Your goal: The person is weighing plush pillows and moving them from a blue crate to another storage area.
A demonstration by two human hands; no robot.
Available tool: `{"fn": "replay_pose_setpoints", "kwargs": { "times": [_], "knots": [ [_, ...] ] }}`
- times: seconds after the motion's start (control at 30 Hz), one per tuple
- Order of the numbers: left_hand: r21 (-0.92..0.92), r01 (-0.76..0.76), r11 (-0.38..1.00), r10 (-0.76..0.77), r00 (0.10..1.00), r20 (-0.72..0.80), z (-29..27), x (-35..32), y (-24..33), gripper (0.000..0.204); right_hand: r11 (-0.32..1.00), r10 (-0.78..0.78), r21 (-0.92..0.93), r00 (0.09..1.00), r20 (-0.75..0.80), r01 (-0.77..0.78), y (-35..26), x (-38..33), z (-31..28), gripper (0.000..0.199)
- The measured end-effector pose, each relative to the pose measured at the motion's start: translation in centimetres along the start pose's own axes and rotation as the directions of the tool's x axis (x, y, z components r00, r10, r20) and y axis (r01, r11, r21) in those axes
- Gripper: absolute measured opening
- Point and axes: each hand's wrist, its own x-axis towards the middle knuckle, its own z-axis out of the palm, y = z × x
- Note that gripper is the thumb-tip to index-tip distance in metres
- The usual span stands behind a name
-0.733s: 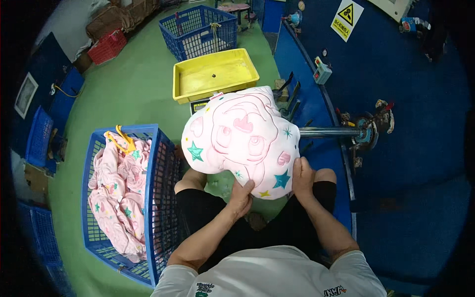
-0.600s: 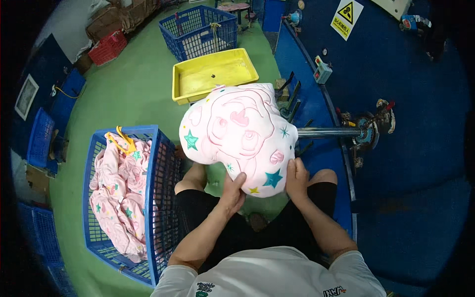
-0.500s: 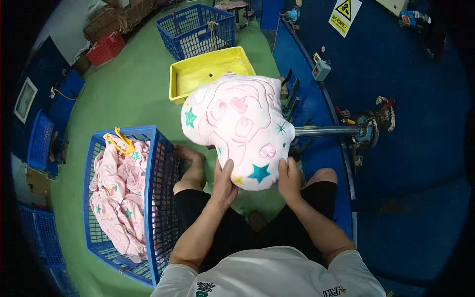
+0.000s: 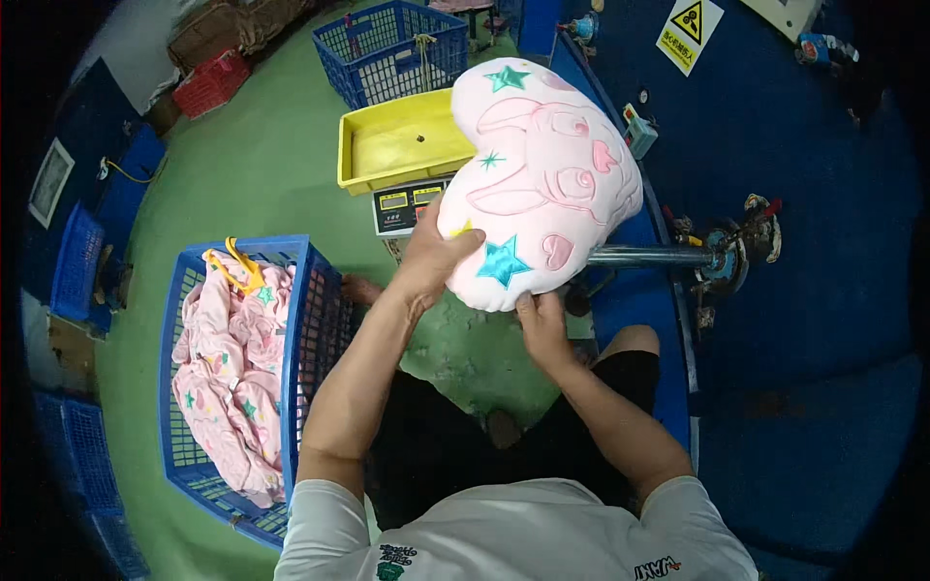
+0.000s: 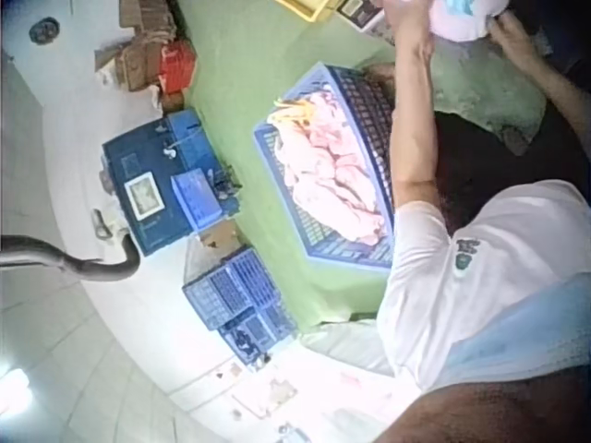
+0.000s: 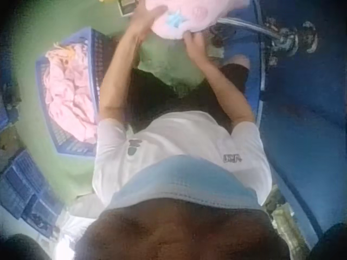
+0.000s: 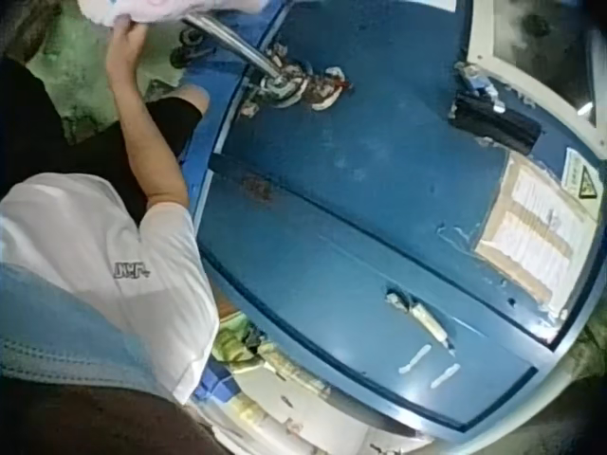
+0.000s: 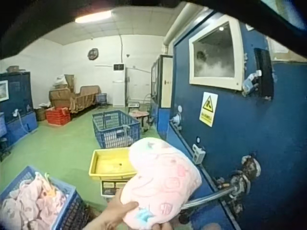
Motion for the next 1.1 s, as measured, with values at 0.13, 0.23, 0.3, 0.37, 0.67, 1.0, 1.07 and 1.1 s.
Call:
{"fn": "replay_pose_setpoints", "kwargs": {
  "times": [0.13, 0.23, 0.3, 0.37, 0.67, 1.0, 1.07, 1.1],
  "knots": [
    [0.103, -0.034, 0.994, 0.048, 0.989, -0.140, -2.6, -1.0, 0.5, 0.068, 0.978, 0.085, -0.204, 0.979, 0.187, -0.046, -1.6, -0.5, 1.1, 0.017],
    [0.009, -0.097, 0.995, 0.096, 0.956, -0.277, -5.6, -2.5, 1.7, 0.065, 0.939, -0.050, -0.315, 0.960, 0.276, 0.140, -3.7, -0.1, 0.8, 0.013],
    [0.019, -0.148, 0.989, 0.145, 0.923, -0.357, -9.3, -3.4, 2.9, 0.057, 0.780, -0.359, -0.364, 0.840, 0.408, 0.510, -6.0, 0.4, 0.9, 0.010],
    [-0.018, -0.230, 0.973, 0.205, 0.901, -0.383, -11.1, -3.3, 3.1, 0.054, 0.524, -0.570, -0.409, 0.664, 0.485, 0.748, -7.7, 2.3, 1.0, 0.011],
    [-0.044, -0.348, 0.937, 0.274, 0.805, -0.527, -7.3, 9.3, -0.2, 0.056, 0.230, 0.129, -0.778, 0.775, 0.619, 0.584, -11.3, 10.0, -0.2, 0.026],
    [-0.086, 0.000, 0.996, -0.034, 0.916, -0.400, -6.3, 3.0, -4.8, 0.067, 0.426, 0.111, -0.714, 0.751, 0.651, 0.556, -11.0, 10.5, -1.1, 0.034],
    [-0.167, 0.109, 0.980, -0.161, 0.926, -0.341, -8.6, -1.9, -9.7, 0.058, 0.446, 0.139, -0.716, 0.749, 0.648, 0.537, -11.3, 10.7, -0.8, 0.033],
    [-0.177, 0.201, 0.963, -0.254, 0.897, -0.363, -10.0, -4.5, -12.7, 0.054, 0.463, 0.170, -0.724, 0.750, 0.639, 0.511, -11.7, 10.7, -0.4, 0.032]
  ]
}}
